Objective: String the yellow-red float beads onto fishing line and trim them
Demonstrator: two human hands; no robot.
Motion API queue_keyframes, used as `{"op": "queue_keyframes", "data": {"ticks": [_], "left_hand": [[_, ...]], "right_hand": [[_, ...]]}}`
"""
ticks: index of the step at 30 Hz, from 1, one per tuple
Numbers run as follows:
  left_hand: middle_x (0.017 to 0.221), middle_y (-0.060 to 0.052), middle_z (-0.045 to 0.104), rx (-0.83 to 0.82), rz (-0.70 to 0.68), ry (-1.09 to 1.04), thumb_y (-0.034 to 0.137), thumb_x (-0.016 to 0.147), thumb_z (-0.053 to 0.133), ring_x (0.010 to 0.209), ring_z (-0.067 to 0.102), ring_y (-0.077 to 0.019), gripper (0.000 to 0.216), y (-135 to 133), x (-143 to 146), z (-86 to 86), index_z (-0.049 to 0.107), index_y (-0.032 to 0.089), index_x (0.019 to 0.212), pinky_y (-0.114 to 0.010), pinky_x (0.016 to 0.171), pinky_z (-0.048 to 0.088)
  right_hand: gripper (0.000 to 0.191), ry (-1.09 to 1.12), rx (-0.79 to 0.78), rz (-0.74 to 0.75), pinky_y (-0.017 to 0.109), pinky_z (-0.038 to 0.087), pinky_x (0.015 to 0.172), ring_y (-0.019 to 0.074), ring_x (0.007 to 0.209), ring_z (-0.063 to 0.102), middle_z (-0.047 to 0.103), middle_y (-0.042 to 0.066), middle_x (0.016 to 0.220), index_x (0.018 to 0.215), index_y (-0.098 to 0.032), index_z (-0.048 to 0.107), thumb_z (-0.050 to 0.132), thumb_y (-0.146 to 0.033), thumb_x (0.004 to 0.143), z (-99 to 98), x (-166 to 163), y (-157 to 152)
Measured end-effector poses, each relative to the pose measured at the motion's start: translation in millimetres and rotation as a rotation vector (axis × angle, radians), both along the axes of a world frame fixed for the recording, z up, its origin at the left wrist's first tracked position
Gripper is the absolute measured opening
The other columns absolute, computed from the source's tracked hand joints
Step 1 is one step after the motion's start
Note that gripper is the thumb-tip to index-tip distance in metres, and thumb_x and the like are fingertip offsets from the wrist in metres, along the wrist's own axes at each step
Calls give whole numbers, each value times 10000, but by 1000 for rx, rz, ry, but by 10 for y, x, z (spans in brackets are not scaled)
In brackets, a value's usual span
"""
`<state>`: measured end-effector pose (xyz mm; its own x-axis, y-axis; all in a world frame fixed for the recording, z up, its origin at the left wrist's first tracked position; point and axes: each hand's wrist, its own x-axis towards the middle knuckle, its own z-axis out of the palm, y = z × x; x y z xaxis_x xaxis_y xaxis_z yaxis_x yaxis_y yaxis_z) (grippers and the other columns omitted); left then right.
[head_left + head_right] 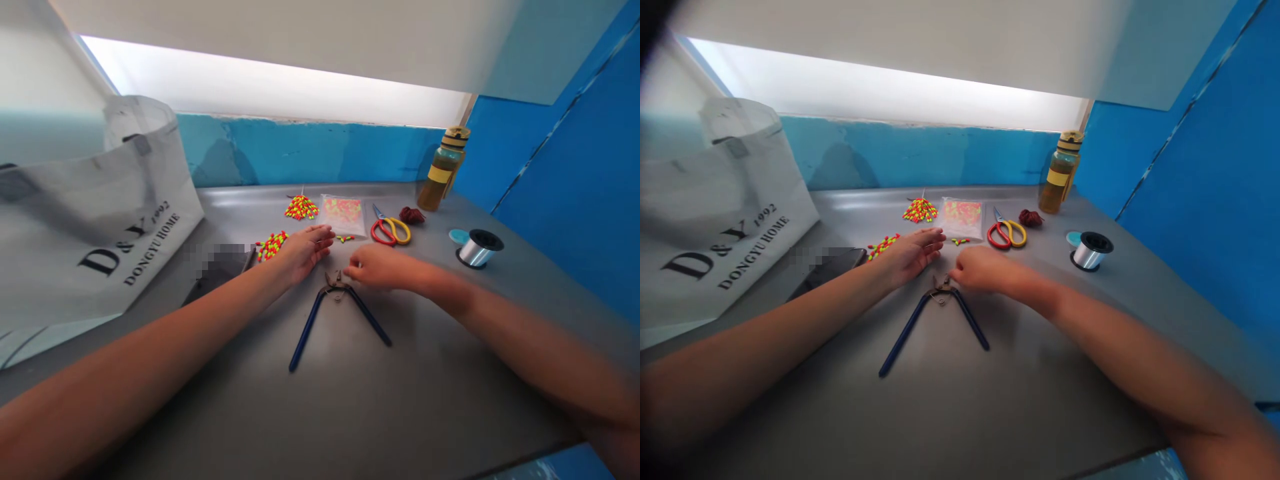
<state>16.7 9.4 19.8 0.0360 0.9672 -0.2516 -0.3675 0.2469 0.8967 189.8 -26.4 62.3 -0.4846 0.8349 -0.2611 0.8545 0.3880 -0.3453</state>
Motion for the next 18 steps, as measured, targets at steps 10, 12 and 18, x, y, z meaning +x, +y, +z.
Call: {"op": "queue_keyframes", "data": {"ticks": [10,12,18], "left_hand": [[888,-76,716,1,24,-26,126,868,652,678,602,-113,72,30,-4,-22,687,149,808,-207,596,471],[935,-86,731,1,8,-36,120,873,644,647,582,-104,69,26,-5,-19,695,144,834,-208,582,471],[895,-86,733,-8,-12,-59,103,875,627,594,552,-90,92,35,-20,-16,688,140,816,-206,568,479]], "right_hand": [[130,199,67,-4,238,406,633,156,753,623,719,65,866,849,-151,683,628,-269,849,-191,97,163],[73,209,91,-5,238,397,617,147,724,606,704,53,828,798,-154,661,602,-193,817,-206,93,152],[240,352,91,-95,229,434,636,150,746,627,714,77,899,992,-116,677,578,-126,774,-182,79,161]]}}
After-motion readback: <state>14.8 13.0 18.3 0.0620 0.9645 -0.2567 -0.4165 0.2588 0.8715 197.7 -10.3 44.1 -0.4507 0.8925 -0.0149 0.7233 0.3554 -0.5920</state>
